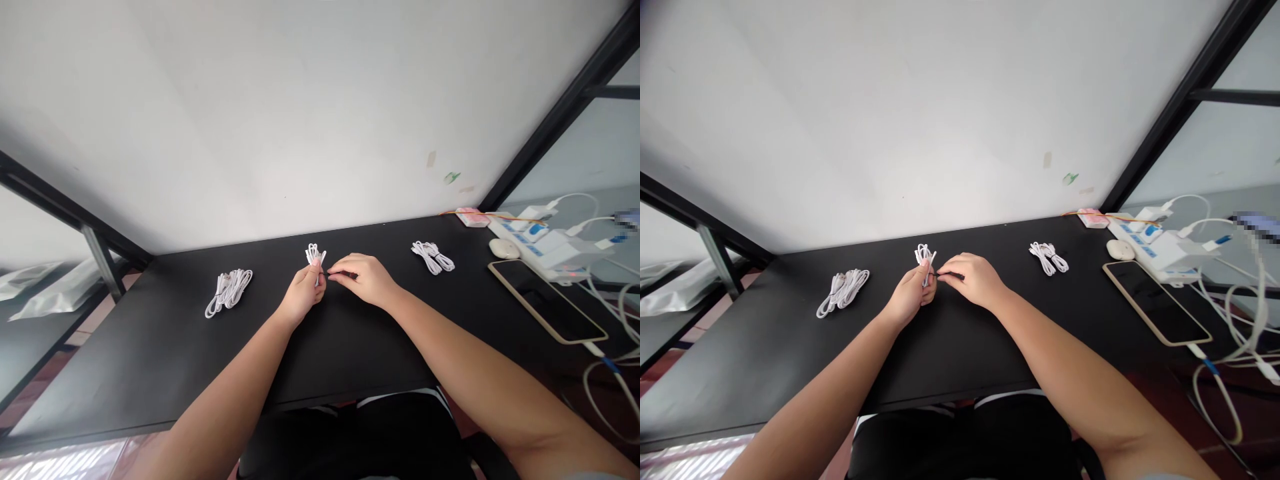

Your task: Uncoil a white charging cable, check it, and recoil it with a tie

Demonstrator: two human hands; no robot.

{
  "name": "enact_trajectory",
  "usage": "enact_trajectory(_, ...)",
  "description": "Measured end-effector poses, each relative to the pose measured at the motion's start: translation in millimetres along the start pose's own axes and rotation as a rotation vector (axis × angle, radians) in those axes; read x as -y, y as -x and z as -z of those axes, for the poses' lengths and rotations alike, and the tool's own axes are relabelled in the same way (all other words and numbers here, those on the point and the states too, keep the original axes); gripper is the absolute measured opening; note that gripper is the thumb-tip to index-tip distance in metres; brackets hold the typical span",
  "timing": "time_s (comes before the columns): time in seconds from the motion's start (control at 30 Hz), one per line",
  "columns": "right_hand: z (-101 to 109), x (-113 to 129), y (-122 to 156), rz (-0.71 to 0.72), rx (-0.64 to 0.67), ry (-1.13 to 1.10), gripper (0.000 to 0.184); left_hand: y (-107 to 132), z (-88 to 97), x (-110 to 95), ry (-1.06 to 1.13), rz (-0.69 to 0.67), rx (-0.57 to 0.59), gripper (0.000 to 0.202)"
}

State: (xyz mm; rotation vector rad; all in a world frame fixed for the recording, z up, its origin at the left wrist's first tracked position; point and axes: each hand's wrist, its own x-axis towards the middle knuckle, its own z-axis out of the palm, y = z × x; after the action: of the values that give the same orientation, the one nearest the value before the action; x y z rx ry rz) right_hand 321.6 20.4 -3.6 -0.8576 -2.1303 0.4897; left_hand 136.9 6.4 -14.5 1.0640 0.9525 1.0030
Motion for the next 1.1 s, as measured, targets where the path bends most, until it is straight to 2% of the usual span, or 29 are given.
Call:
enact_trajectory(0.13, 0, 4, 1, -0.097, 0.015, -0.021, 0.016, 0, -0.6, -1, -0.023, -0.007, -0.012, 0.053)
enact_trajectory(0.23, -1, 6, 2, -0.167, 0.008, -0.119, 0.014, 0, -0.1, -2, -0.056, -0.011, -0.02, 0.054)
enact_trajectory(0.37, -5, 5, 1, -0.312, 0.004, -0.405, 0.013, -1, 2.5, 1, -0.144, -0.046, -0.021, 0.056)
enact_trajectory(0.6, -9, 3, -5, -0.773, 0.076, -1.031, 0.013, 0, 5.7, 5, -0.333, -0.131, -0.007, 0.055)
enact_trajectory(0.73, -5, 2, -4, -0.844, 0.087, -1.192, 0.013, 4, 5.8, 2, -0.462, -0.175, 0.014, 0.054)
enact_trajectory(0.9, -6, 2, -5, -0.817, 0.087, -1.111, 0.01, 4, 4.5, 3, -0.421, -0.161, 0.02, 0.053)
enact_trajectory(1.0, -9, 0, -6, -0.739, 0.079, -0.884, 0.02, 2, 3.6, 4, -0.336, -0.12, 0.01, 0.054)
enact_trajectory(1.1, -10, -1, -5, -0.578, 0.072, -0.635, 0.025, 0, 2.9, 3, -0.264, -0.091, 0.003, 0.055)
